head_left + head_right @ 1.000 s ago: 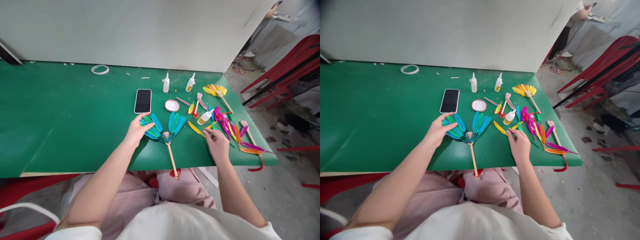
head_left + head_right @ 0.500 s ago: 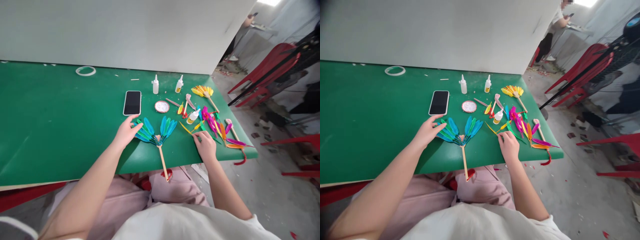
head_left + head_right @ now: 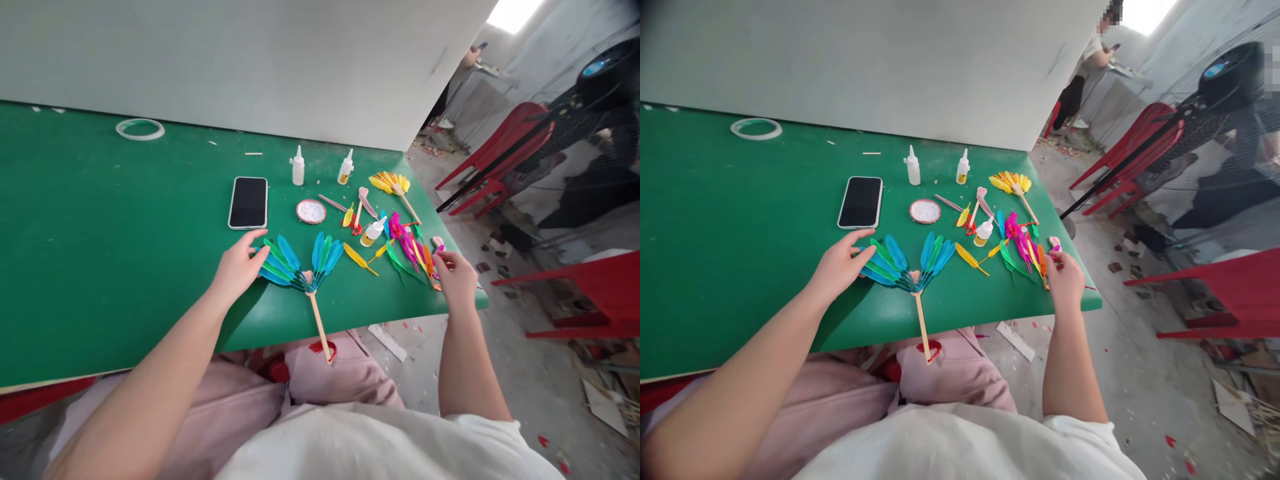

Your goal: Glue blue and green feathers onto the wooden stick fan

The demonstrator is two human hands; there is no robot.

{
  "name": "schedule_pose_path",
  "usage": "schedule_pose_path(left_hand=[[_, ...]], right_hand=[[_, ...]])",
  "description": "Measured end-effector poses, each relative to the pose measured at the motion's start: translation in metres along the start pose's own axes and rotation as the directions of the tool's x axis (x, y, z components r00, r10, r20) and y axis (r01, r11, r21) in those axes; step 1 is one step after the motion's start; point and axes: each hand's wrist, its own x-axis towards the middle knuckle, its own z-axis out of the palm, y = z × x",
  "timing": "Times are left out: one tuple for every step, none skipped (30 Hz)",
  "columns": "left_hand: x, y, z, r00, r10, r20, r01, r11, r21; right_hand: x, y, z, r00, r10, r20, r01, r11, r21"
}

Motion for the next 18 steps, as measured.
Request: schedule_pose_path(left_hand=[[0.000, 0.000, 0.000, 1.000, 0.012, -0.010, -0.012, 1.000, 0.013], [-0.001, 0.000, 0.001, 0.999, 0.026, -0.022, -0.025, 0.999, 0.029], [-0.001, -0.001, 0.001, 0.999, 0.039, -0.031, -0.037, 0.998, 0.046], [-0.002, -0.001, 0.002, 0.998, 0.049, -0.037, -0.047, 0.997, 0.059], [-0.002, -0.001, 0.002, 0.998, 0.055, -0.036, -0.052, 0.996, 0.066], [-0.002, -0.002, 0.002, 0.998, 0.056, -0.031, -0.054, 0.996, 0.066], [-0.003, -0.002, 0.002, 0.998, 0.056, -0.027, -0.054, 0.996, 0.066], [-0.003, -0.002, 0.002, 0.998, 0.057, -0.024, -0.055, 0.996, 0.070], [-0.003, -0.002, 0.002, 0.998, 0.058, -0.026, -0.056, 0.995, 0.077], [-0.003, -0.002, 0.002, 0.998, 0.060, -0.031, -0.057, 0.994, 0.088], [-0.003, -0.001, 0.002, 0.997, 0.063, -0.036, -0.060, 0.993, 0.100], [-0.003, -0.001, 0.001, 0.997, 0.067, -0.039, -0.062, 0.992, 0.111], [-0.003, -0.001, 0.001, 0.997, 0.070, -0.039, -0.065, 0.991, 0.119], [-0.003, -0.001, 0.001, 0.997, 0.072, -0.037, -0.067, 0.990, 0.123], [-0.003, -0.001, 0.001, 0.997, 0.074, -0.035, -0.069, 0.990, 0.124], [-0.003, -0.001, 0.001, 0.997, 0.074, -0.034, -0.069, 0.990, 0.124], [-0.003, -0.001, 0.001, 0.997, 0.074, -0.035, -0.069, 0.990, 0.122], [-0.003, -0.001, 0.001, 0.996, 0.074, -0.039, -0.069, 0.990, 0.120]], right_hand=[[0.001, 0.006, -0.001, 1.000, 0.006, 0.026, -0.005, 1.000, -0.021], [0.001, 0.009, -0.002, 0.998, 0.006, 0.059, -0.004, 0.999, -0.034], [0.000, 0.011, -0.001, 0.996, 0.001, 0.087, 0.003, 0.999, -0.049], [-0.002, 0.011, 0.000, 0.994, -0.005, 0.107, 0.013, 0.997, -0.069], [-0.003, 0.010, 0.002, 0.993, -0.015, 0.120, 0.027, 0.995, -0.094], [-0.005, 0.008, 0.004, 0.991, -0.031, 0.130, 0.047, 0.992, -0.118], [-0.006, 0.006, 0.006, 0.988, -0.056, 0.143, 0.076, 0.988, -0.134], [-0.006, 0.003, 0.008, 0.983, -0.086, 0.161, 0.109, 0.985, -0.137], [-0.006, 0.001, 0.010, 0.976, -0.114, 0.183, 0.138, 0.983, -0.122], [-0.006, 0.000, 0.011, 0.970, -0.130, 0.206, 0.150, 0.985, -0.087], [-0.006, -0.001, 0.013, 0.965, -0.132, 0.225, 0.145, 0.989, -0.041], [-0.005, -0.002, 0.014, 0.963, -0.122, 0.239, 0.124, 0.992, 0.004], [-0.004, -0.001, 0.015, 0.964, -0.102, 0.246, 0.094, 0.995, 0.043], [-0.004, -0.001, 0.015, 0.966, -0.081, 0.247, 0.063, 0.995, 0.076], [-0.003, 0.000, 0.016, 0.968, -0.062, 0.243, 0.038, 0.994, 0.102], [-0.003, 0.001, 0.017, 0.971, -0.047, 0.236, 0.019, 0.992, 0.122], [-0.003, 0.003, 0.018, 0.973, -0.034, 0.226, 0.003, 0.990, 0.139], [-0.002, 0.005, 0.018, 0.976, -0.019, 0.216, -0.017, 0.987, 0.162]])
